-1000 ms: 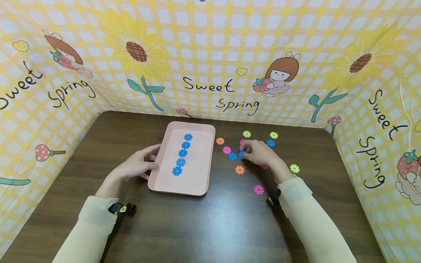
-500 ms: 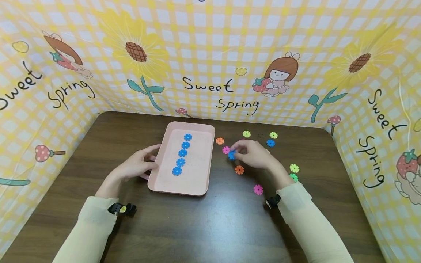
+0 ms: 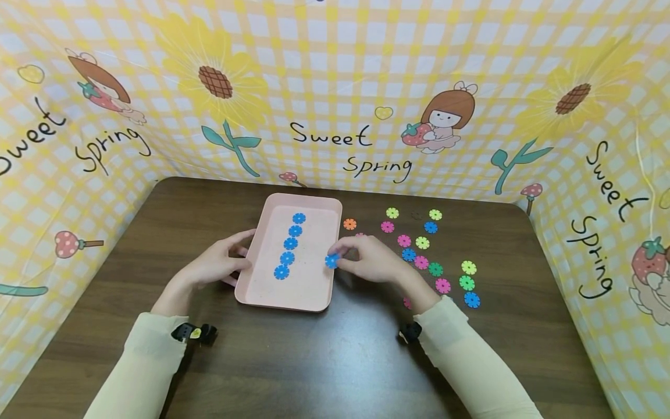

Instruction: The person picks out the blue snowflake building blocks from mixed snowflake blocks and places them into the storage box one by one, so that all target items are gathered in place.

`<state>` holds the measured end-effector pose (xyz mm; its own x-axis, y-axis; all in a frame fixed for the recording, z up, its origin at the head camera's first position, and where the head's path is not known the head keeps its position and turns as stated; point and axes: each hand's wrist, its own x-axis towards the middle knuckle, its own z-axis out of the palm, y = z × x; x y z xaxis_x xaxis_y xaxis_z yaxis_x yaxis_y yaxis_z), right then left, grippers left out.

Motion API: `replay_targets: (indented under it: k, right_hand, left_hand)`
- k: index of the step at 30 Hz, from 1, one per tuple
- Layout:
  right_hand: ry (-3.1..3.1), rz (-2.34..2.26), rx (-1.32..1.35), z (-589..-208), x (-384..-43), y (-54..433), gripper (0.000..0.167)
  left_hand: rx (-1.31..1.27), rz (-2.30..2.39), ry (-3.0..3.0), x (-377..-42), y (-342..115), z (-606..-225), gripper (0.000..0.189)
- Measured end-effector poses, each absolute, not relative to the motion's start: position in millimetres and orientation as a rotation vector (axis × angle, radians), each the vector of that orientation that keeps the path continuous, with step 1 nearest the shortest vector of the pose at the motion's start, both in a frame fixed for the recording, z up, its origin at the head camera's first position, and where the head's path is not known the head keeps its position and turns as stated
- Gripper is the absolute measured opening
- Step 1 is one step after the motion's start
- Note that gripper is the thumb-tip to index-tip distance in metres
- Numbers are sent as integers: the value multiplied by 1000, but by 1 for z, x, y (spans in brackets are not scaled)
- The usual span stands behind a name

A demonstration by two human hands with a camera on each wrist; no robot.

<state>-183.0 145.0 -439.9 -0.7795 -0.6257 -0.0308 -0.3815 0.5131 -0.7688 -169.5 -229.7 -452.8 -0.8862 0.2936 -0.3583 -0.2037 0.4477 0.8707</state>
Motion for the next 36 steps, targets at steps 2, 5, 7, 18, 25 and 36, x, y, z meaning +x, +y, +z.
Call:
replay_targets:
  k: [2,5,7,18,25,36]
  right_hand:
    - [2429,-1136,-861,-442,-182,137,20]
    - [2388,-1138,-902,-448,-181,126,20]
    - [2373,-1126,-926,-451,-182,121,21]
    - [2378,-919,-994,-464,-183,102,21]
    - [2410,-891,-984,-463,-182,103,21]
    - [2504,-1030,-896,-441,-183,126,18]
  left_hand:
    - [78,1440,2239,-170,-230,-453,82]
    - [80,1442,2239,-170,-230,-453,82]
    - [80,1444,2237,-170,-230,-453,82]
    - [77,1448,2232,-170,-230,-453,82]
    - [73,1454,2229,-170,-230,-453,82]
    - [79,1460,2223,-169,-230,-453,82]
